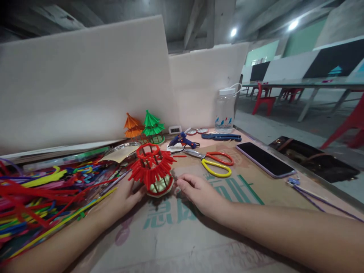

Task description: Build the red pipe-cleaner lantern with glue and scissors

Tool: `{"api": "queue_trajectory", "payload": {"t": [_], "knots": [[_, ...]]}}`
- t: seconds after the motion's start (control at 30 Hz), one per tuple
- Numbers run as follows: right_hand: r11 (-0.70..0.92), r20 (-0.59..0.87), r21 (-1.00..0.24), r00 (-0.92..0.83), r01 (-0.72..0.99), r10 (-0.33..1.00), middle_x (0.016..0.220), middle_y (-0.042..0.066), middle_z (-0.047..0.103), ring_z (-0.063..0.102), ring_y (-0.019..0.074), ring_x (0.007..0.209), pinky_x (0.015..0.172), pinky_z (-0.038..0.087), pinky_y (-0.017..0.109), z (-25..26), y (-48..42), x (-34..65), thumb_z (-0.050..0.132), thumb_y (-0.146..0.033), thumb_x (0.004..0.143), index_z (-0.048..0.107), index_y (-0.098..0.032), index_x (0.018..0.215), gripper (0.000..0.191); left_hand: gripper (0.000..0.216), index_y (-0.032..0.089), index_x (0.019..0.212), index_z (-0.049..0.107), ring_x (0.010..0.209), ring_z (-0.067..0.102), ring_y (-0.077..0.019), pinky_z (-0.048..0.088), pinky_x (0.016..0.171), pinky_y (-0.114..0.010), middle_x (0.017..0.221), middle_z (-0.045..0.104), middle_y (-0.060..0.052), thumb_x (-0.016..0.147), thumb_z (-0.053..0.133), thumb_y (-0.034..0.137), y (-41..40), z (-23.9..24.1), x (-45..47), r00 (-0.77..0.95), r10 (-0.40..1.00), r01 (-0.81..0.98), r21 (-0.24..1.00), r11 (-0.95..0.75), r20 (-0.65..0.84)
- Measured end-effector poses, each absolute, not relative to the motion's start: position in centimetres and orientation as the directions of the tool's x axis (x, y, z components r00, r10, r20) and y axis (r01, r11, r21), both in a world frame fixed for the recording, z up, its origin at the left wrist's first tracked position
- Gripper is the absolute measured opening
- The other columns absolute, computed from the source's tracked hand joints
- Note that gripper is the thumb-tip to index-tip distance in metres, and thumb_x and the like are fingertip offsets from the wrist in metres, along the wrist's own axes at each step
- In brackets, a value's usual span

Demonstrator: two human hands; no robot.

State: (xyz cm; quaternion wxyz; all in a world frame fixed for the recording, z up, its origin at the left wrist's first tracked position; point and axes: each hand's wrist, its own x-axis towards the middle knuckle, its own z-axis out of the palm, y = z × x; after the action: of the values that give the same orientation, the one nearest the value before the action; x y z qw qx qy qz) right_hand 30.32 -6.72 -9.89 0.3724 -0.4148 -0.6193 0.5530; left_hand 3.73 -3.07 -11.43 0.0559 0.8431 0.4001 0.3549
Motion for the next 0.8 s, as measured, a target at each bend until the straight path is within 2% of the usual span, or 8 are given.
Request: {"api": "queue_trajectory", "payload": {"t": [0.1, 0.27, 0.4, 0.5, 0.67, 0.8], "knots": [[0.045, -0.011, -0.990, -0.380, 0.137, 0.925, 0.055, -0.009, 0.034, 0.028, 0.0085, 0.050, 0.047, 0.019, 0.025, -9.6, -6.8, 30.3, 0.057, -0.072, 0.082, 0.061, -0.016, 0.091, 0.056, 0.037, 0.019, 0.128, 0.058, 0.129, 0.054, -0.0316, 0.041, 0.111, -0.053, 0.139, 0.058, -0.014, 0.093, 0.055, 0.030, -2.7, -11.9, 3.6, 0.378, 0.756, 0.626, 0.455, -0.634, 0.534], [0.057, -0.001, -0.988, -0.374, 0.143, 0.927, 0.055, -0.009, 0.035, 0.030, 0.0084, 0.050, 0.047, 0.019, 0.024, -9.4, -7.0, 30.3, 0.056, -0.073, 0.082, 0.061, -0.014, 0.093, 0.060, 0.032, 0.018, 0.119, 0.064, 0.118, 0.061, -0.0294, 0.045, 0.108, -0.049, 0.122, 0.069, -0.013, 0.094, 0.052, 0.035, -1.7, -12.8, 3.1, 0.277, 0.820, 0.602, 0.575, -0.554, 0.500], [0.072, 0.011, -0.988, -0.403, 0.136, 0.915, 0.056, -0.008, 0.035, 0.031, 0.0087, 0.051, 0.047, 0.021, 0.024, -9.3, -7.0, 30.4, 0.056, -0.071, 0.084, 0.061, -0.014, 0.095, 0.058, 0.040, 0.017, 0.127, 0.059, 0.121, 0.059, -0.0299, 0.044, 0.108, -0.051, 0.131, 0.064, -0.014, 0.095, 0.050, 0.040, -1.8, -12.6, 3.0, 0.222, 0.846, 0.608, 0.609, -0.509, 0.485], [0.075, 0.014, -0.988, -0.403, 0.134, 0.915, 0.057, -0.008, 0.035, 0.029, 0.0087, 0.051, 0.047, 0.020, 0.024, -9.5, -6.9, 30.5, 0.056, -0.070, 0.086, 0.061, -0.015, 0.095, 0.056, 0.043, 0.015, 0.129, 0.057, 0.118, 0.060, -0.0300, 0.046, 0.105, -0.053, 0.133, 0.063, -0.016, 0.095, 0.048, 0.041, -2.3, -12.2, 3.1, 0.227, 0.858, 0.618, 0.613, -0.492, 0.460], [0.072, 0.020, -0.991, -0.410, 0.112, 0.912, 0.058, -0.008, 0.034, 0.028, 0.0084, 0.051, 0.046, 0.018, 0.025, -9.8, -6.8, 30.6, 0.056, -0.069, 0.086, 0.060, -0.015, 0.094, 0.055, 0.038, 0.015, 0.118, 0.062, 0.113, 0.063, -0.0302, 0.048, 0.103, -0.053, 0.121, 0.068, -0.015, 0.091, 0.054, 0.041, -2.6, -12.1, 3.2, 0.221, 0.844, 0.654, 0.567, -0.500, 0.489], [0.079, 0.018, -0.988, -0.414, 0.132, 0.910, 0.059, -0.008, 0.036, 0.030, 0.0089, 0.052, 0.046, 0.020, 0.025, -9.7, -6.9, 30.7, 0.054, -0.066, 0.089, 0.062, -0.015, 0.095, 0.053, 0.032, 0.016, 0.116, 0.063, 0.111, 0.065, -0.0280, 0.050, 0.102, -0.048, 0.121, 0.069, -0.014, 0.093, 0.053, 0.036, -2.7, -11.8, 3.4, 0.321, 0.829, 0.623, 0.556, -0.549, 0.458]]}}
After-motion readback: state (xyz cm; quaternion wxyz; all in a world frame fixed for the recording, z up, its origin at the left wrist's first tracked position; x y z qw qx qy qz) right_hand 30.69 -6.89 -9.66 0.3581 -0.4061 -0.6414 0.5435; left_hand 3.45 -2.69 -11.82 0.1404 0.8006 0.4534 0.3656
